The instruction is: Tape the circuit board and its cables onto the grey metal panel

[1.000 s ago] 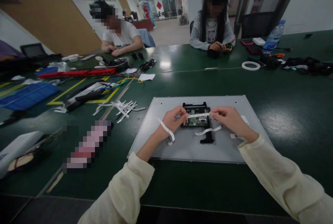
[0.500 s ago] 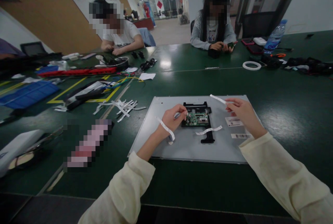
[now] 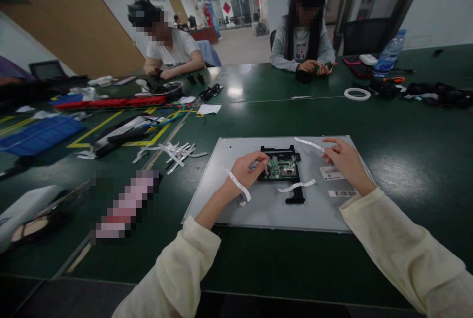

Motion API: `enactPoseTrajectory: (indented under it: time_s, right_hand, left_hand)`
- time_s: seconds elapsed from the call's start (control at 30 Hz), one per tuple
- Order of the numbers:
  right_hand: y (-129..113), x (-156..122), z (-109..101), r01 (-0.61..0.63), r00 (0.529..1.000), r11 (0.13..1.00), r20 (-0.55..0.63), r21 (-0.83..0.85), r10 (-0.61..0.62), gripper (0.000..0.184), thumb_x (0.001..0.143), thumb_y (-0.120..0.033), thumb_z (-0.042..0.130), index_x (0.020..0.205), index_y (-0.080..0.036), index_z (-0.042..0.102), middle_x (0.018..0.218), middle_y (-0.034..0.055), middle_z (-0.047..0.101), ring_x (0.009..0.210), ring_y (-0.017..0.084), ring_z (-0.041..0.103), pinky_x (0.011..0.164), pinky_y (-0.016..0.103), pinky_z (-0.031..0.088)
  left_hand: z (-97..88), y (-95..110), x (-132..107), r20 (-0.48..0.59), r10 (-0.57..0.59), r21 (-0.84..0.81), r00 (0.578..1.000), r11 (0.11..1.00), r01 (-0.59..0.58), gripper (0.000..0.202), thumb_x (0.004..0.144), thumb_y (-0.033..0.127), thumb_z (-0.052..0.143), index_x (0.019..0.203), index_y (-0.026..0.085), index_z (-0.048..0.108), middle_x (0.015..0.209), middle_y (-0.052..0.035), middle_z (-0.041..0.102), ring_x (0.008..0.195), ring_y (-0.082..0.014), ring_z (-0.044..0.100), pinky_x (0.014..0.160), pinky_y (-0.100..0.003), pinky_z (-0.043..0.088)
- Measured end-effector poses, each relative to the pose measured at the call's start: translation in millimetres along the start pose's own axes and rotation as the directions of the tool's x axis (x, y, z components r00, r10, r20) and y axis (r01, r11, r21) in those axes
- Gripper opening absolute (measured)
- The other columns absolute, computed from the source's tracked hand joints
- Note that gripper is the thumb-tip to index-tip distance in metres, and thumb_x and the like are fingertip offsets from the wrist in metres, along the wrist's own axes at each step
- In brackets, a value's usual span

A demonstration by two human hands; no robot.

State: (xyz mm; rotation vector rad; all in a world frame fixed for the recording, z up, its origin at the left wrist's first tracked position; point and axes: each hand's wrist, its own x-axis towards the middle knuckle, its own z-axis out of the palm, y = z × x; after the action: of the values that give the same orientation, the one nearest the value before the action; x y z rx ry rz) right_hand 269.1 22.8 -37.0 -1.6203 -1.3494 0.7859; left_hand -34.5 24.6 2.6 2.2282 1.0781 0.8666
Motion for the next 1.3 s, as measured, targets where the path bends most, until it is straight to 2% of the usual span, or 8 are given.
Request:
enactPoseTrajectory:
  time_s: [0.1, 0.23, 0.37, 0.6, 0.87, 1.03, 1.2, 1.3]
  right_hand:
    - [-4.8, -2.8, 2.8, 0.010, 1.000, 0.991, 0.002, 0.134, -0.010, 0.040, 0.076, -0.040, 0.062, 0.113, -0.023, 0.060, 0.075, 0.0029, 0.065, 0.058, 0.013, 0.055, 0.045, 0.022, 0.038]
    - [-22.1, -14.6, 10.5, 0.078, 0.994, 0.955, 0.047, 0.285, -0.095, 0.037, 0.079, -0.041, 0.062, 0.112, -0.025, 0.061, 0.077, 0.0010, 0.064, 0.063, 0.011, 0.055, 0.051, 0.022, 0.041]
    - [-37.2, -25.7, 20.9, 0.085, 0.988, 0.920, 0.090, 0.382, -0.129, 0.038, 0.079, -0.041, 0.064, 0.113, -0.025, 0.061, 0.077, 0.0008, 0.063, 0.065, 0.011, 0.056, 0.051, 0.021, 0.040]
    - [-33.0, -25.4, 31.9, -0.074, 0.978, 0.957, 0.208, 0.281, 0.014, 0.040, 0.075, -0.046, 0.063, 0.104, -0.018, 0.065, 0.081, 0.0064, 0.068, 0.067, 0.015, 0.061, 0.042, 0.020, 0.029]
    - [-30.4, -21.4, 37.8, -0.018, 0.982, 0.951, 0.187, 0.308, -0.041, 0.036, 0.074, -0.042, 0.063, 0.097, -0.015, 0.068, 0.076, 0.0062, 0.070, 0.066, 0.015, 0.063, 0.054, 0.023, 0.043]
    - [-26.0, -18.3, 39.4, -0.009, 0.974, 0.965, 0.221, 0.262, -0.051, 0.034, 0.075, -0.040, 0.061, 0.095, -0.014, 0.069, 0.074, 0.0058, 0.070, 0.063, 0.015, 0.062, 0.059, 0.025, 0.046]
    - [-21.2, -14.6, 41.1, 0.012, 0.971, 0.976, 0.230, 0.216, -0.063, 0.034, 0.077, -0.038, 0.059, 0.097, -0.012, 0.068, 0.074, 0.0067, 0.070, 0.059, 0.014, 0.060, 0.057, 0.025, 0.044]
    - [-20.5, -13.7, 42.1, 0.019, 0.971, 0.979, 0.228, 0.203, -0.066, 0.033, 0.077, -0.037, 0.058, 0.097, -0.011, 0.067, 0.073, 0.0064, 0.069, 0.059, 0.013, 0.060, 0.058, 0.025, 0.044]
  left_hand:
    - [0.7, -1.1, -0.9, -0.007, 0.008, 0.018, 1.000, 1.000, -0.008, 0.016, 0.089, 0.027, 0.047, 0.096, 0.020, 0.060, 0.081, -0.0006, 0.067, 0.079, -0.0154, 0.063, 0.078, -0.028, 0.048]
    - [0.9, -2.3, -0.9, -0.007, 0.051, 0.081, 0.999, 0.995, -0.050, 0.016, 0.090, 0.026, 0.047, 0.097, 0.020, 0.060, 0.087, -0.0024, 0.066, 0.085, -0.0170, 0.062, 0.081, -0.031, 0.048]
    - [1.1, -4.4, 0.0, -0.027, 0.116, 0.119, 0.993, 0.987, -0.112, 0.018, 0.090, 0.025, 0.045, 0.100, 0.019, 0.058, 0.092, -0.0052, 0.064, 0.091, -0.0187, 0.060, 0.084, -0.033, 0.048]
    - [5.0, 2.7, 3.0, -0.074, 0.157, 0.211, 0.985, 0.968, -0.139, 0.025, 0.093, 0.021, 0.038, 0.110, 0.018, 0.056, 0.105, -0.0093, 0.062, 0.101, -0.0215, 0.058, 0.092, -0.037, 0.046]
    - [16.8, 25.4, 24.4, -0.014, 0.088, 0.431, 0.996, 0.899, -0.073, 0.030, 0.094, 0.018, 0.035, 0.117, 0.016, 0.053, 0.115, -0.0088, 0.064, 0.107, -0.0213, 0.058, 0.097, -0.040, 0.042]
    - [31.5, 14.1, 39.0, 0.060, 0.035, 0.490, 0.998, 0.869, -0.060, 0.031, 0.096, 0.020, 0.032, 0.121, 0.018, 0.050, 0.123, -0.0080, 0.061, 0.117, -0.0203, 0.054, 0.100, -0.040, 0.038]
    - [42.7, -5.0, 44.9, 0.127, 0.072, 0.469, 0.989, 0.874, -0.124, 0.033, 0.097, 0.023, 0.031, 0.124, 0.017, 0.049, 0.128, -0.0089, 0.058, 0.124, -0.0190, 0.050, 0.102, -0.036, 0.038]
    - [47.0, -12.6, 44.1, 0.129, 0.070, 0.473, 0.989, 0.872, -0.124, 0.035, 0.098, 0.025, 0.030, 0.127, 0.017, 0.048, 0.130, -0.0098, 0.058, 0.126, -0.0201, 0.049, 0.104, -0.038, 0.037]
